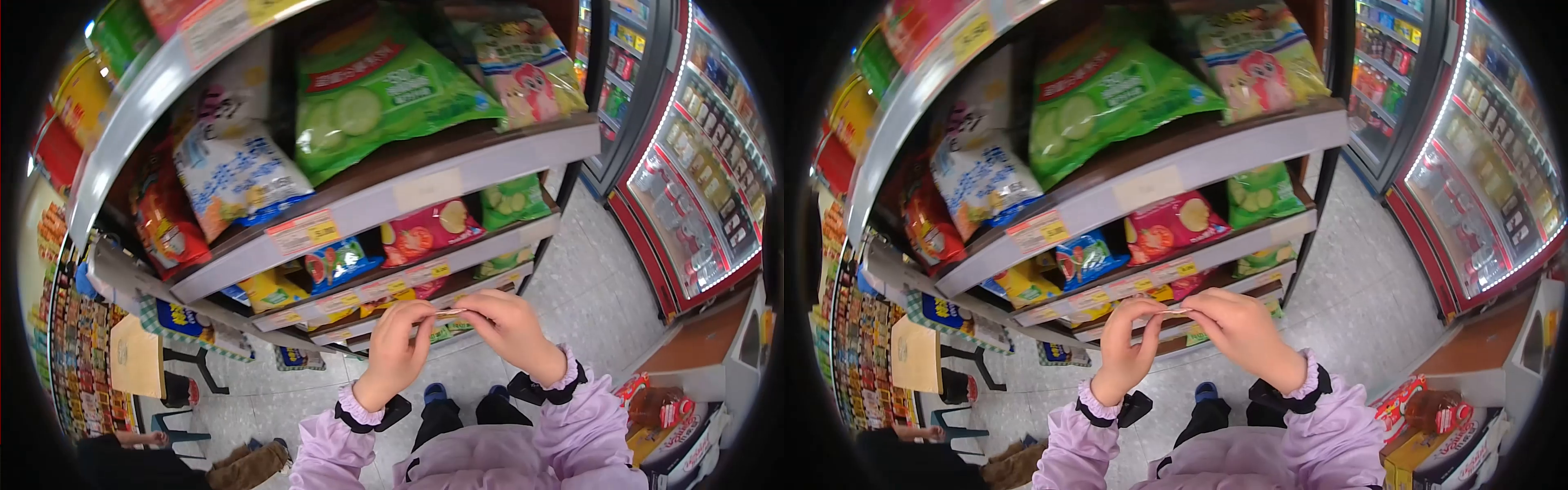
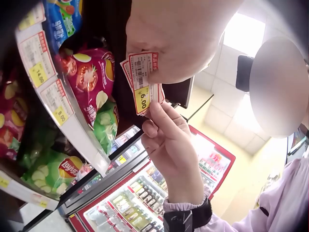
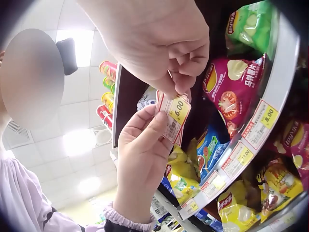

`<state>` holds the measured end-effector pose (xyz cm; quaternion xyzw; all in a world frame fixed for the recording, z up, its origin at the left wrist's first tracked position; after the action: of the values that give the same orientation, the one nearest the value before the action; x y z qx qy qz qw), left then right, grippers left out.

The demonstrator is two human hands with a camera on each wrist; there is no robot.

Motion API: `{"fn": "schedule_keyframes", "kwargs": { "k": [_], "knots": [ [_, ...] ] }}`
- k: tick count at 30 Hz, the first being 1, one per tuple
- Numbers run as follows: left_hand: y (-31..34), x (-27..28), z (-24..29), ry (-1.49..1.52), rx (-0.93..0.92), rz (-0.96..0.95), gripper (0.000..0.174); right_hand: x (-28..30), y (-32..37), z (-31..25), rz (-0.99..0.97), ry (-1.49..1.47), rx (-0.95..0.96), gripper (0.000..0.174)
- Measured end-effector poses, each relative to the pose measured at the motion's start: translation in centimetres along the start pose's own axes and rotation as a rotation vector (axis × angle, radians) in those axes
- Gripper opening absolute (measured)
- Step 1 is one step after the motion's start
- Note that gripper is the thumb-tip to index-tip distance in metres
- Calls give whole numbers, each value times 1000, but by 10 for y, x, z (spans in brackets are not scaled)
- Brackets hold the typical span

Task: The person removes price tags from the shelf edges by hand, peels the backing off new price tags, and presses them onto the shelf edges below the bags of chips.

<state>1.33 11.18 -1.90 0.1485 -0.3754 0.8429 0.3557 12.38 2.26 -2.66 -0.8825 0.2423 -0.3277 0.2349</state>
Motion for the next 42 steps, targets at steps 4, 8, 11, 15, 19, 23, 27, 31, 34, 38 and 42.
{"fn": "schedule_keyframes", "kwargs": {
  "k": [4,8,11,15,19,23,27,31,34,38,42],
  "knots": [
    [-4,-32,0,-17,76,-47,23,19,19,20,89,-5,10,14],
    [-3,-62,-1,-7,84,-115,19,33,42,41,55,69,-36,13],
    [1,-81,-6,-3,111,-156,17,38,54,52,43,76,-41,12],
    [8,-94,-17,4,157,-187,16,33,61,66,-2,50,-56,13],
    [17,-89,-37,-46,224,-157,13,19,55,74,-70,39,-44,17],
    [24,-68,-60,-95,270,-75,11,4,32,94,-29,-18,-147,23],
    [30,-47,-72,-131,291,-15,13,-16,-4,99,-1,81,-46,20],
    [39,-33,-81,-159,319,14,12,-31,-21,92,-4,322,78,18],
    [45,-27,-88,-162,353,11,10,-39,-27,91,-45,456,122,20],
    [47,-23,-90,-161,336,23,11,-44,-31,92,-100,545,149,20],
    [48,-22,-91,-178,313,28,12,-46,-36,92,-124,574,148,17]
  ]
}}
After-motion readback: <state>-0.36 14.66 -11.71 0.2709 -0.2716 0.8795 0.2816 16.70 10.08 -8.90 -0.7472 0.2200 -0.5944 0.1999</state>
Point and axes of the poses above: each hand's wrist, its own y-axis away from the middle knuckle, its own x-axis out of the back of the hand, z = x × y, the point moved 8 cm from there along -y, towards the middle knuckle, and after that the axes turned 9 degrees about x, right-handed, at the moved point
